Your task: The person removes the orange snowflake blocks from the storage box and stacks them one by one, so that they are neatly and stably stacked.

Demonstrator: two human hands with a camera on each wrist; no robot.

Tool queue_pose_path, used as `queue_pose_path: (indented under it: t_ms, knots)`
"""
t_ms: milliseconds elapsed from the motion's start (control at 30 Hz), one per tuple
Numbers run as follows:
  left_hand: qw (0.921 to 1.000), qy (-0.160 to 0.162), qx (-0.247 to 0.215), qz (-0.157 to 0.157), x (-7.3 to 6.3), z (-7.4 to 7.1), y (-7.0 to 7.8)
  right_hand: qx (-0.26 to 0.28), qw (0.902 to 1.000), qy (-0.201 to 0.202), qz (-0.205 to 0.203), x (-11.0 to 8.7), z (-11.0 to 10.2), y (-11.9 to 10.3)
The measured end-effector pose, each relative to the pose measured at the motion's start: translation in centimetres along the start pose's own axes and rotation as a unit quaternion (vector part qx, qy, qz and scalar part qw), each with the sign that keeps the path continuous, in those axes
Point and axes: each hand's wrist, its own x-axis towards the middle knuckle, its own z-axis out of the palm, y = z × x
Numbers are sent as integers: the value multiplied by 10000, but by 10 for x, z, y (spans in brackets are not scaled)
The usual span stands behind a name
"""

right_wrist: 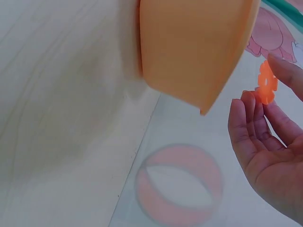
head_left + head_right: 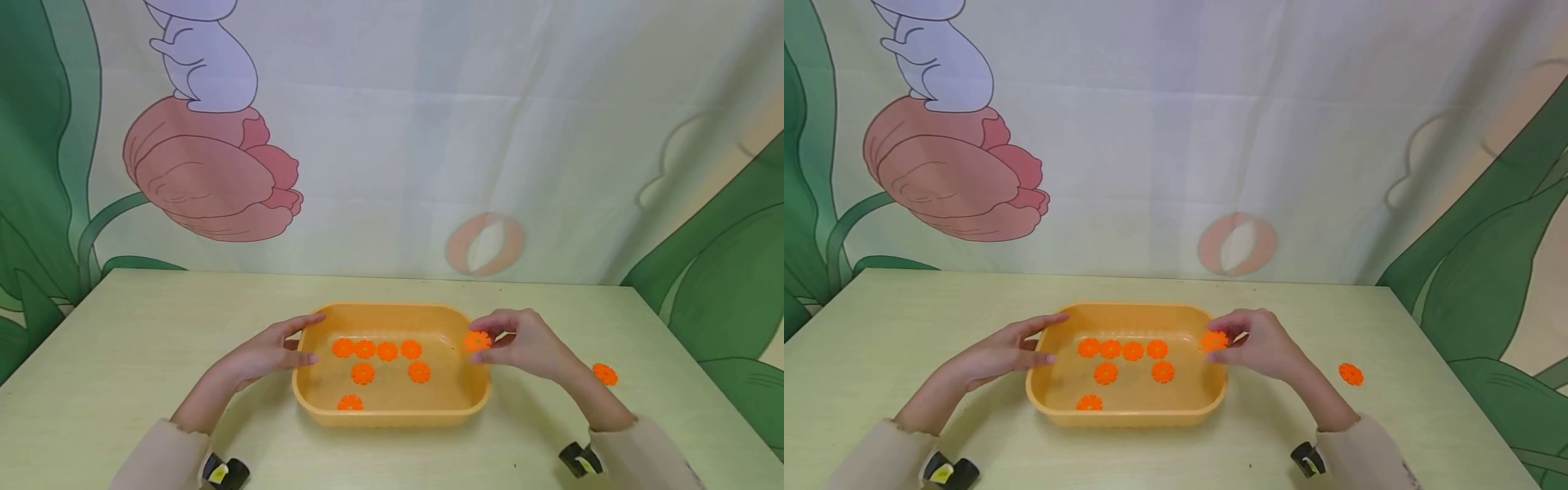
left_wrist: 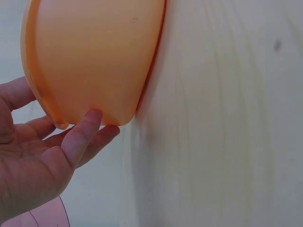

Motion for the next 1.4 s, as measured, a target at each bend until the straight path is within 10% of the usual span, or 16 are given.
queue_pose_path:
  t_ms: [1400]
  knots:
    - [10000, 43, 74, -42, 2, -1, -2, -565, 9837, 1043, 1351, -76, -78, 73]
